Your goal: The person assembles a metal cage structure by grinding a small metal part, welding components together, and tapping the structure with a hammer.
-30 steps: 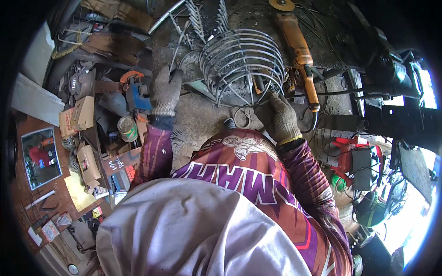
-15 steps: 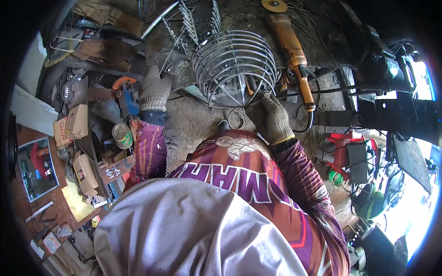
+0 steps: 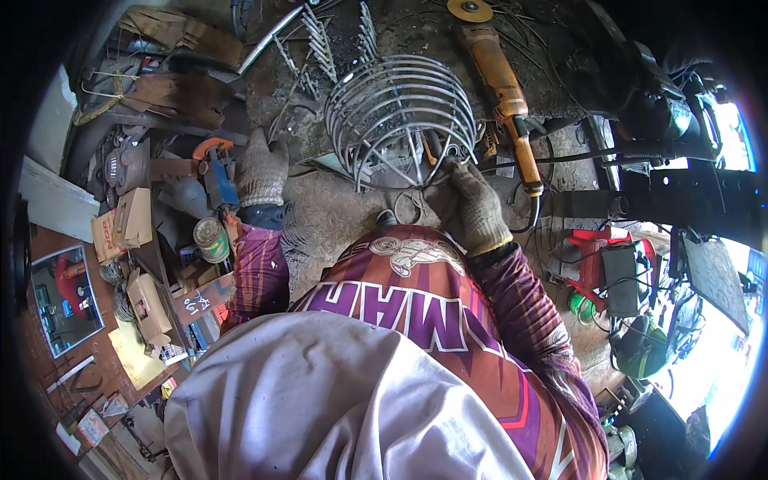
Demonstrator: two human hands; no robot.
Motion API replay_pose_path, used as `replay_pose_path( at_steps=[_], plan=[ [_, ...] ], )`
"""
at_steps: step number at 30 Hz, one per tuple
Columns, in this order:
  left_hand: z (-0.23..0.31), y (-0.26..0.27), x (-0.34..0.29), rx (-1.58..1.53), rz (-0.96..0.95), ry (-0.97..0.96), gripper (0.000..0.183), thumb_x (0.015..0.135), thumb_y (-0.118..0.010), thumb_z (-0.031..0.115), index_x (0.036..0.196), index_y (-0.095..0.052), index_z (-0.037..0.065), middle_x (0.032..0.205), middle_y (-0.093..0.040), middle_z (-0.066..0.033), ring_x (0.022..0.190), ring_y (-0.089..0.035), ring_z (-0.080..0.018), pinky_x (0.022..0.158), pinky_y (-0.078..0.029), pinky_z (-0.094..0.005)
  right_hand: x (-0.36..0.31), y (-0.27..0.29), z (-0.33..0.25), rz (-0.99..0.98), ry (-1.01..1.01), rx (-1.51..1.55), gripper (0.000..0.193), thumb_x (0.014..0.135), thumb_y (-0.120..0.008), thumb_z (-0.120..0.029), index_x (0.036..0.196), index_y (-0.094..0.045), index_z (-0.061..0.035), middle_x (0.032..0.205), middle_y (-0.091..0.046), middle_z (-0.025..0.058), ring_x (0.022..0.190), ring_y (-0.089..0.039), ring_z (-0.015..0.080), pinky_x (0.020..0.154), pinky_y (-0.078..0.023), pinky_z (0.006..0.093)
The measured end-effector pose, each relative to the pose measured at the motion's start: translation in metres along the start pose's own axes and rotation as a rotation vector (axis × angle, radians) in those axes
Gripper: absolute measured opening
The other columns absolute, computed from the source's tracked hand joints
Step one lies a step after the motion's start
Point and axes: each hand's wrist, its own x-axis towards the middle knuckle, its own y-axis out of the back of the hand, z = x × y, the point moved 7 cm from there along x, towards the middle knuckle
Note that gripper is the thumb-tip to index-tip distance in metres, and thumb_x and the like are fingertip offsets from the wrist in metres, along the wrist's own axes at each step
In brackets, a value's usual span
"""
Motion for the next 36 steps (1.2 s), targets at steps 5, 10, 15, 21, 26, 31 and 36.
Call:
replay_pose_path(
  at_steps=[5,10,15,21,26,31,36],
  plan=[
    [0.0,0.0,-0.008,-0.045,-0.021,0.024,0.052,0.094,-0.061,0.041,0.129,-0.058,0.002,0.118,-0.067,-0.0262,0.11,-0.063,-0.0458,0.092,-0.05,-0.0501,0.0,0.002,0.017,0.128,-0.108,-0.035,0.029,0.108,-0.044,-0.019,0.128,-0.056,-0.0023,0.104,-0.068,0.0116,0.085,-0.072,0.0243,0.079,-0.062,0.0372],
    [-0.001,0.011,-0.023,-0.202,0.004,0.011,0.046,0.097,-0.061,0.041,0.119,-0.062,0.001,0.106,-0.069,-0.0253,0.1,-0.066,-0.047,0.084,-0.052,-0.0488,-0.003,-0.001,0.014,0.048,-0.105,-0.047,0.03,0.108,-0.044,-0.019,0.13,-0.053,-0.0013,0.11,-0.066,0.0133,0.094,-0.071,0.0269,0.085,-0.061,0.0405],
    [0.017,0.006,-0.074,-0.896,-0.174,0.244,0.036,0.104,-0.057,0.032,0.125,-0.063,0.003,0.079,-0.058,-0.0005,0.061,-0.055,-0.0067,0.053,-0.046,-0.0285,-0.004,-0.002,0.017,0.073,-0.12,-0.059,0.031,0.108,-0.046,-0.019,0.13,-0.052,0.0011,0.109,-0.066,0.0152,0.095,-0.069,0.0286,0.085,-0.06,0.0421],
    [0.034,-0.037,-0.115,-1.046,-0.285,0.27,0.038,0.103,-0.059,0.032,0.132,-0.061,0.007,0.086,-0.061,0.0002,0.058,-0.051,-0.0058,0.051,-0.044,-0.0232,-0.003,0.0,0.015,0.107,-0.161,-0.125,0.03,0.106,-0.051,-0.022,0.124,-0.057,0.0022,0.098,-0.068,0.0148,0.086,-0.07,0.0276,0.08,-0.06,0.04],
    [0.042,-0.052,-0.134,-1.087,-0.398,0.358,0.045,0.105,-0.055,0.035,0.144,-0.054,0.013,0.098,-0.068,-0.0039,0.056,-0.05,-0.006,0.051,-0.047,-0.0229,0.0,-0.002,0.011,0.037,-0.2,-0.209,0.03,0.108,-0.046,-0.022,0.128,-0.055,-0.0012,0.106,-0.067,0.0145,0.091,-0.07,0.0247,0.083,-0.06,0.0386],
    [0.056,-0.064,-0.134,-1.174,-0.413,0.348,0.035,0.104,-0.056,0.03,0.133,-0.058,0.011,0.09,-0.065,-0.0014,0.057,-0.051,-0.0067,0.048,-0.045,-0.0236,0.005,0.008,0.01,0.115,-0.159,-0.265,0.03,0.108,-0.047,-0.023,0.127,-0.057,-0.0007,0.107,-0.067,0.0129,0.091,-0.07,0.023,0.083,-0.06,0.0374],
    [0.042,-0.086,-0.123,-1.345,-0.401,0.365,0.022,0.101,-0.061,0.024,0.119,-0.063,0.012,0.082,-0.062,0.0023,0.059,-0.054,-0.0075,0.049,-0.043,-0.0247,0.002,0.001,0.009,0.1,-0.173,-0.282,0.029,0.108,-0.048,-0.022,0.126,-0.057,-0.0008,0.104,-0.067,0.0123,0.091,-0.07,0.0224,0.083,-0.06,0.0362]
  ],
)
